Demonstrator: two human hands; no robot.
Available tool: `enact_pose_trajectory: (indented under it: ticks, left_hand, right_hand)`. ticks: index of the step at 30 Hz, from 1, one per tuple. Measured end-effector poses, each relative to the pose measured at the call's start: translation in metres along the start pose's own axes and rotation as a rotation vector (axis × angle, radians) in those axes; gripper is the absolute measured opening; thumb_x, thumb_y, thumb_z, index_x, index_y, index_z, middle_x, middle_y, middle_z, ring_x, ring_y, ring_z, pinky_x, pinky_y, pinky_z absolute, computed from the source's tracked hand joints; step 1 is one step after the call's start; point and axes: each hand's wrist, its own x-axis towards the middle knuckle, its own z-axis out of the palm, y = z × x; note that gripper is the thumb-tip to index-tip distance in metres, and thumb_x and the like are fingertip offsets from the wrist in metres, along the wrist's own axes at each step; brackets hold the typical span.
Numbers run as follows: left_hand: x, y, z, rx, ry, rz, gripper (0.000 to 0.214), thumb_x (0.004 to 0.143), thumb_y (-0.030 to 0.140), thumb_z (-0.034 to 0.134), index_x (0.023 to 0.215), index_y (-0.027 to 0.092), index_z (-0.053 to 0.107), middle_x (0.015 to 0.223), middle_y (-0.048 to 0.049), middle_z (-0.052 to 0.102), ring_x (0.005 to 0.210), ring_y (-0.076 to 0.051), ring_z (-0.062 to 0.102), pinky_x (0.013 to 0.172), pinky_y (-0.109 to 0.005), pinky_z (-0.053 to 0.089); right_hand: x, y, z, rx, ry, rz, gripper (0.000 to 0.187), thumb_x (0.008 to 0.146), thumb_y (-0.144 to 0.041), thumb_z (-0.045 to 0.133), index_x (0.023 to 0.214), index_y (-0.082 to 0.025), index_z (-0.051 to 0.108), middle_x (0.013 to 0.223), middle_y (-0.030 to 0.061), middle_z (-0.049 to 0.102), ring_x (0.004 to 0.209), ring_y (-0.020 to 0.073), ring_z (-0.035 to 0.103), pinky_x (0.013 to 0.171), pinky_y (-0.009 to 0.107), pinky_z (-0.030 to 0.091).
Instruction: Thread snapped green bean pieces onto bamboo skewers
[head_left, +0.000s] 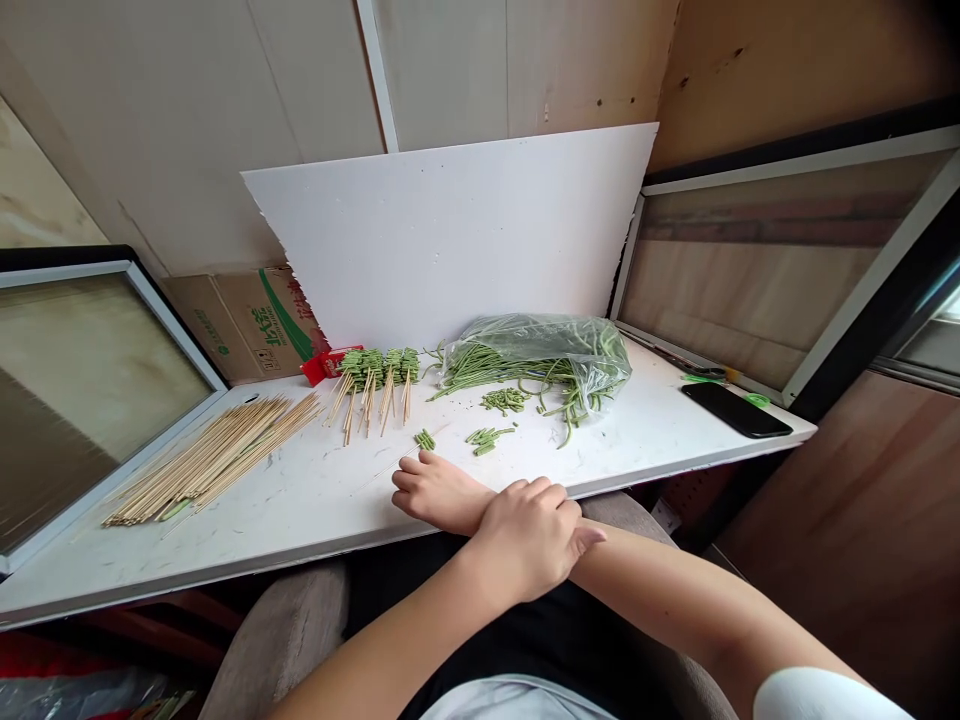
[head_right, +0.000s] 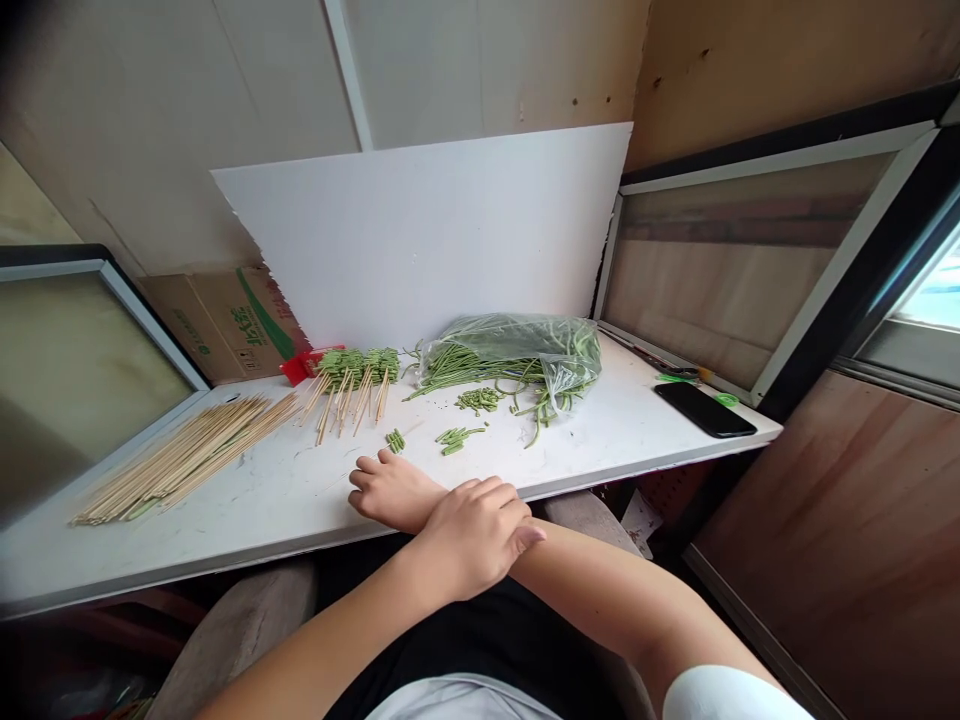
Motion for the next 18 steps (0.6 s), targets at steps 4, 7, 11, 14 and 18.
enact_pose_trajectory:
  ticks: [4, 7, 11, 14, 18]
  left_hand:
    - [-0.003, 0.0, 0.005, -0.054, -0.002, -0.006, 0.028, 0.1, 0.044, 0.057, 0.081, 0.024, 0.063, 0.072, -0.0027, 0.068, 0.064, -0.019, 0.063, 0.062, -0.032, 0.048]
    - [-0.018, -0.015, -0.009, -0.095, 0.026, -0.051, 0.031, 0.1, 0.048, 0.058, 0.086, 0.021, 0.067, 0.075, -0.0043, 0.071, 0.07, -0.021, 0.067, 0.067, -0.034, 0.052]
    - [-0.04, -0.045, -0.032, 0.007, 0.188, -0.052, 0.022, 0.099, 0.036, 0.062, 0.093, 0.016, 0.071, 0.087, -0.0086, 0.074, 0.087, -0.025, 0.07, 0.082, -0.04, 0.055]
    - [-0.045, -0.054, -0.04, 0.09, 0.213, -0.099, 0.018, 0.1, 0.021, 0.055, 0.091, 0.017, 0.07, 0.092, -0.0099, 0.073, 0.091, -0.026, 0.069, 0.085, -0.042, 0.053]
    - [-0.032, -0.028, -0.029, 0.025, 0.032, -0.138, 0.026, 0.103, 0.034, 0.051, 0.095, 0.017, 0.068, 0.088, -0.0096, 0.071, 0.085, -0.026, 0.067, 0.083, -0.045, 0.052]
  right_hand:
    - [0.001, 0.001, -0.002, -0.032, 0.065, -0.039, 0.02, 0.098, -0.008, 0.055, 0.082, -0.017, 0.064, 0.086, 0.007, 0.064, 0.092, 0.0214, 0.052, 0.073, 0.034, 0.044]
    - [-0.006, -0.003, 0.008, -0.085, 0.22, 0.054, 0.038, 0.103, -0.017, 0.053, 0.066, -0.02, 0.061, 0.07, 0.0013, 0.063, 0.079, 0.016, 0.056, 0.068, 0.028, 0.051]
    - [-0.027, -0.019, 0.023, -0.205, 0.309, 0.508, 0.055, 0.107, -0.031, 0.044, 0.054, -0.025, 0.06, 0.05, -0.0025, 0.05, 0.047, 0.0135, 0.048, 0.045, 0.023, 0.048]
    - [-0.03, -0.023, 0.027, -0.181, 0.343, 0.59, 0.041, 0.103, -0.021, 0.053, 0.065, -0.023, 0.065, 0.053, 0.0026, 0.053, 0.05, 0.0181, 0.05, 0.044, 0.03, 0.044]
    - [-0.006, -0.009, 0.02, -0.022, 0.393, 0.253, 0.036, 0.099, -0.018, 0.059, 0.064, -0.024, 0.059, 0.064, 0.0027, 0.059, 0.076, 0.0189, 0.057, 0.066, 0.032, 0.048]
